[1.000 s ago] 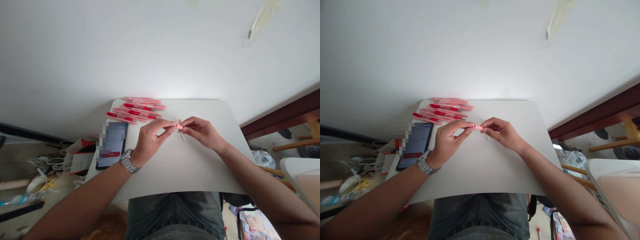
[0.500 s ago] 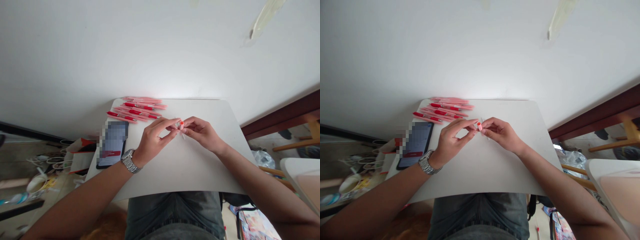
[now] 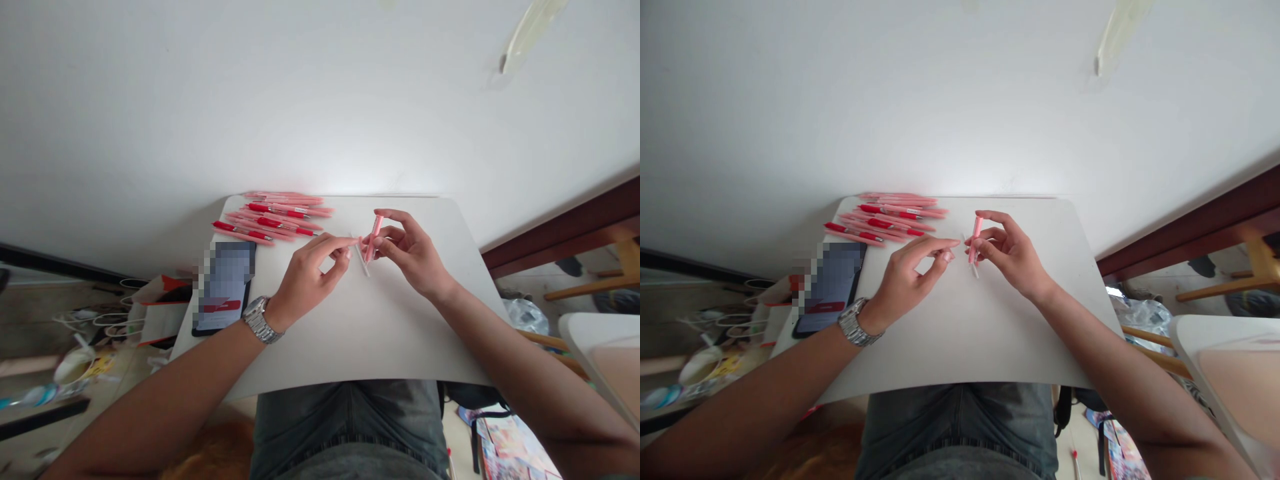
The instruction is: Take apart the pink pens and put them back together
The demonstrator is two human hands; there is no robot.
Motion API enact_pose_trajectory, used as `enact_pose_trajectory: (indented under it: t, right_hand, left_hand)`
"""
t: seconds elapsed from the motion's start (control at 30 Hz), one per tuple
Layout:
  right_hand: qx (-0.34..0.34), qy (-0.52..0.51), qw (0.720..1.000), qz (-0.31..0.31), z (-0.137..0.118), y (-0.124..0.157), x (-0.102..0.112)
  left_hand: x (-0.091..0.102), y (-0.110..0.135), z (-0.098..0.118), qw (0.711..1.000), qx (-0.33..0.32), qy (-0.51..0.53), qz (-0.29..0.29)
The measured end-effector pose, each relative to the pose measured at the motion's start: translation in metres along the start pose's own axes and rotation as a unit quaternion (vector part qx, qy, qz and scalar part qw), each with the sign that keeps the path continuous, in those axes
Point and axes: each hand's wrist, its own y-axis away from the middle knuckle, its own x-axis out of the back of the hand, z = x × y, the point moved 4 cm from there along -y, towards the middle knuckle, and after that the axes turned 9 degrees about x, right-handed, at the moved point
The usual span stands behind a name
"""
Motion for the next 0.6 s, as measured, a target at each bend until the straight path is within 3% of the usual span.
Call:
enact_pose_trajectory:
  t: [0.4,0.6]
  right_hand:
    - [0.075,0.086,0.993,-0.002,-0.0079,0.0029,0.0033]
    - [0.06,0.093,0.994,-0.005,0.0003,0.0,0.0081]
  left_hand:
    - [-0.0031,-0.0002,-0.0021,1.0,0.009,0.007,-0.017]
    - [-0.0029,-0.0002,-0.0034,1.0,0.012,-0.001,-0.021]
